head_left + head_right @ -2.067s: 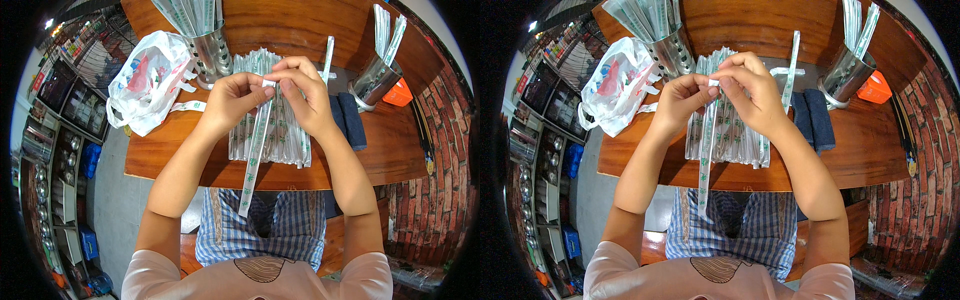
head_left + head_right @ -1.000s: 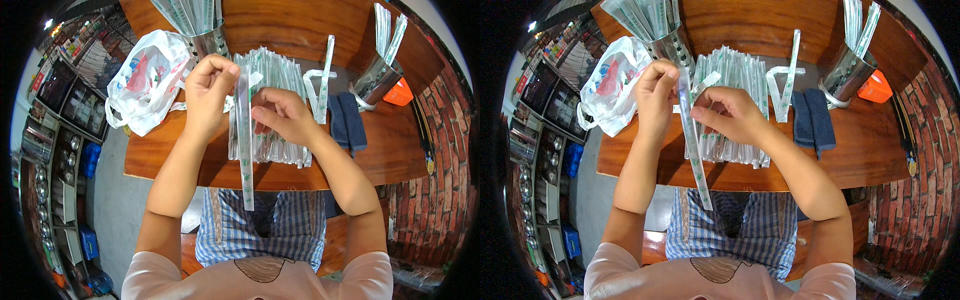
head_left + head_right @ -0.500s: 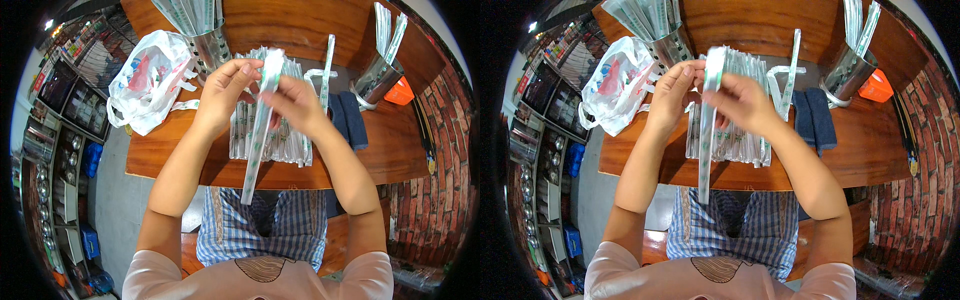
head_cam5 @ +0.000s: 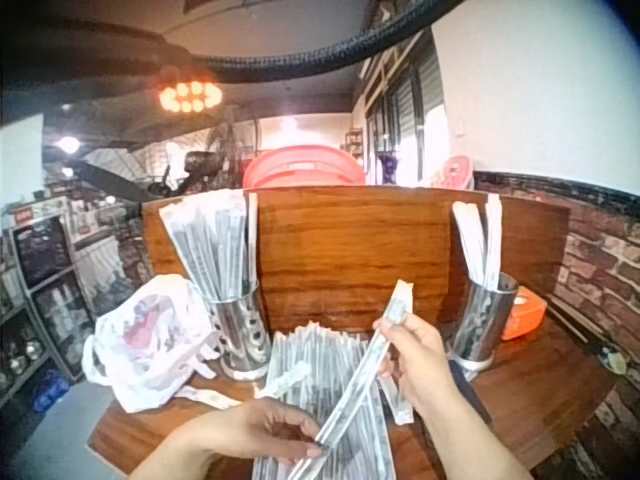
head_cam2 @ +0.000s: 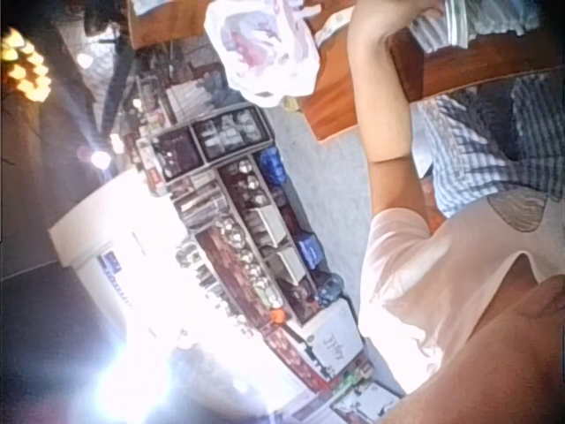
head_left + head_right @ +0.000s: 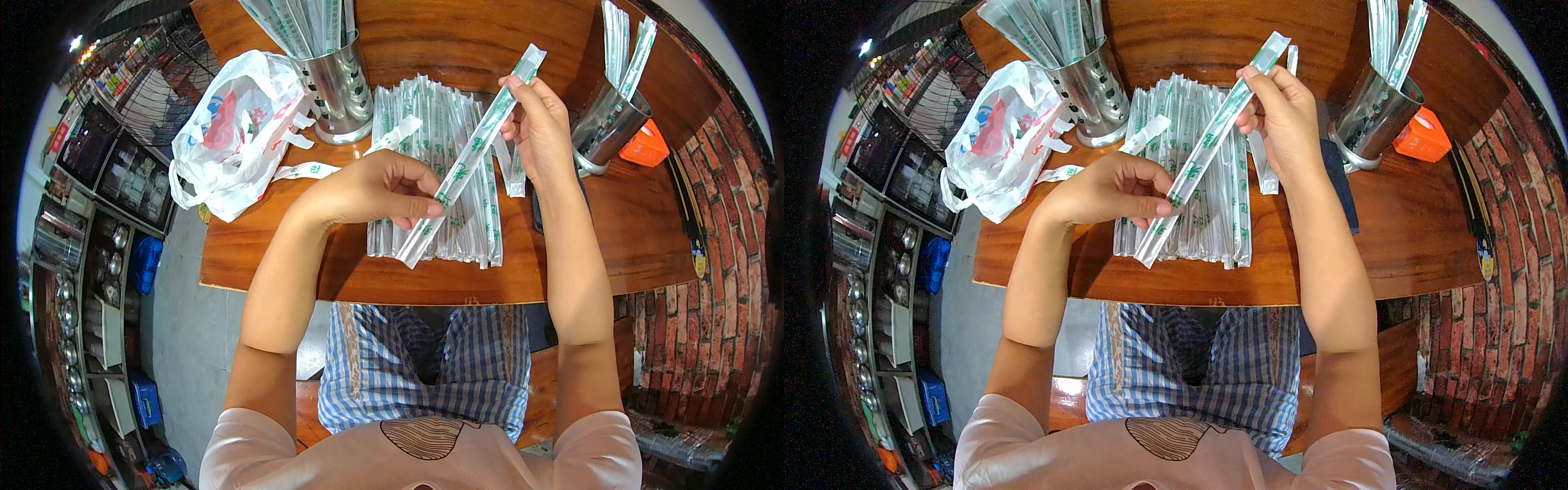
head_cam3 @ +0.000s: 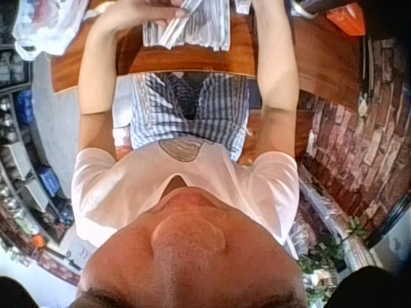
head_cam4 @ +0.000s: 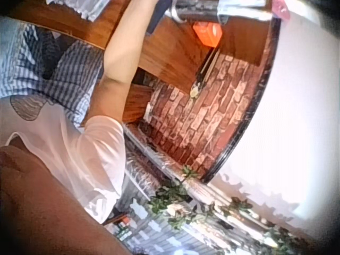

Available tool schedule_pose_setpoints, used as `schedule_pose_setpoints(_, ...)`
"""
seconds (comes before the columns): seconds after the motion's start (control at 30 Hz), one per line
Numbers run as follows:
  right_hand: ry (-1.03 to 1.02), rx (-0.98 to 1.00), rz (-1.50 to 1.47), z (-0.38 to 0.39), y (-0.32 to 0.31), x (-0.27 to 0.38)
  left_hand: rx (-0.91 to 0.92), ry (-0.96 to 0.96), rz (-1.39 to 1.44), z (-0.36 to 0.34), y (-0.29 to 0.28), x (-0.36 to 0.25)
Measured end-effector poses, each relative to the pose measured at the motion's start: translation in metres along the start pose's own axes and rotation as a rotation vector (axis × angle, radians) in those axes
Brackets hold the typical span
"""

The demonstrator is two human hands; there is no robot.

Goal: The person sits at a wooden table and repeatedly wraps pairs of black chopsticks in thin, printed paper sleeves. They pick up a pair of chopsticks, slide them into a wrapper, and place the finished bundle into a metal container. The process is repeated continuously throughout the clip.

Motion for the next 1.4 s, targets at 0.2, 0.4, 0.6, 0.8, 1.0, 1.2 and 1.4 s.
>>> schedule_pose_setpoints(0.2,0.033,0.046,0.016,0.008,0.015,-0.007,-0.079,0.016,0.052,-0.005,0.003,0.002)
schedule_pose_setpoints(0.4,0.05,0.062,-0.014,0.008,0.018,-0.008,-0.1,0.022,0.086,-0.005,0.003,0.001)
schedule_pose_setpoints(0.6,0.005,-0.114,-0.188,-0.003,-0.013,0.004,0.028,0.034,-0.01,0.003,0.0,-0.004)
schedule_pose_setpoints(0.8,0.002,-0.041,-0.273,-0.002,-0.002,0.009,0.003,0.024,0.047,0.001,0.0,0.002)
schedule_pose_setpoints(1.0,0.066,0.001,-0.27,-0.001,-0.004,0.001,0.007,0.012,0.02,0.0,0.001,-0.003)
schedule_pose_setpoints(1.2,-0.12,-0.036,-0.038,-0.002,-0.004,0.0,-0.107,0.056,0.038,-0.004,0.002,-0.004)
schedule_pose_setpoints(1.4,-0.246,-0.058,0.116,0.002,0.002,0.0,-0.156,0.112,0.077,-0.01,0.006,-0.002)
Point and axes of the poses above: each hand's wrist, its own z-axis away from the middle knuckle, its own y-axis out of the palm, x = y × z, the point moved 4 cm from there along -z, towards the middle knuckle, and after that the axes turned 4 degrees about x, right-handed, at the moved point
